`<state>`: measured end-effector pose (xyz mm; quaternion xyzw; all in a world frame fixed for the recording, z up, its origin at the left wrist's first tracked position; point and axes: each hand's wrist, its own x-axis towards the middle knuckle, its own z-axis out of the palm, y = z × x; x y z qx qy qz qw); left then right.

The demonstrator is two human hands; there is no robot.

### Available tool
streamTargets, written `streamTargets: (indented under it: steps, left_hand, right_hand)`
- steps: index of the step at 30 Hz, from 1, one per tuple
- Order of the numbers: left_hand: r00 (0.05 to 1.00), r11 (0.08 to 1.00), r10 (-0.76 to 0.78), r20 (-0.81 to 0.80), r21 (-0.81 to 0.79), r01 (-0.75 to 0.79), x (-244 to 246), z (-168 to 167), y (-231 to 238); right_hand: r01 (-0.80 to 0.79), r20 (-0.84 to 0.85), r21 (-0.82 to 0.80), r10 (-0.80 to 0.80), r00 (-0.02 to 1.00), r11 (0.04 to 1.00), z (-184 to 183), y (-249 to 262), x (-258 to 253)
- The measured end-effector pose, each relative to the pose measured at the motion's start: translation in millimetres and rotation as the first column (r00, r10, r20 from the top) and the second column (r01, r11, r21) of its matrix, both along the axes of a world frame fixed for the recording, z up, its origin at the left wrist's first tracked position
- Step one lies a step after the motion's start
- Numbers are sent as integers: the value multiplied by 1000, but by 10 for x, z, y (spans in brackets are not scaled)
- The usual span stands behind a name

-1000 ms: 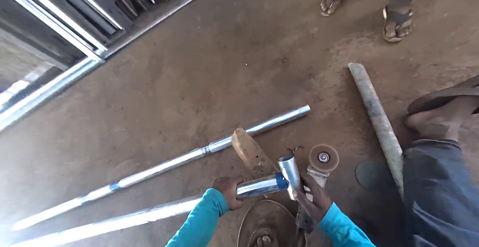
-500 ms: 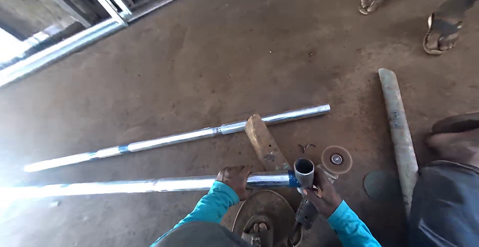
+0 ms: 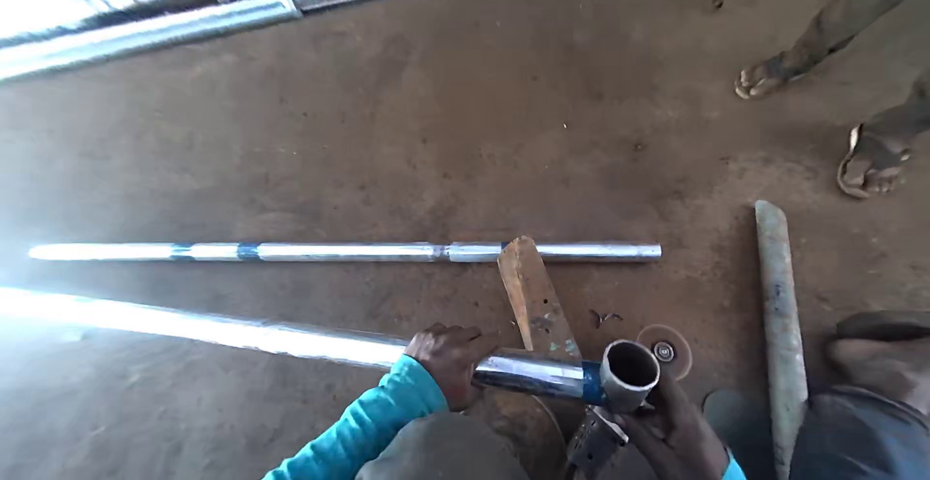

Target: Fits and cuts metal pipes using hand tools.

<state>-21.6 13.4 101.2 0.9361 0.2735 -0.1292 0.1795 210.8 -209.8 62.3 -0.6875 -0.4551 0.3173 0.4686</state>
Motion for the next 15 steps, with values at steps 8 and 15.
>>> streamTargets:
  steps: [8, 15]
  left_hand:
    - [980, 996, 66, -187, -47, -76, -16, 1828, 404]
    - [977, 997, 61, -202, -28, -68, -238, 2281, 54]
  right_hand:
    - [-277, 203, 205, 236, 950, 939, 1707, 611, 148]
    - [-300, 250, 197, 248, 936, 933, 2178, 400, -103]
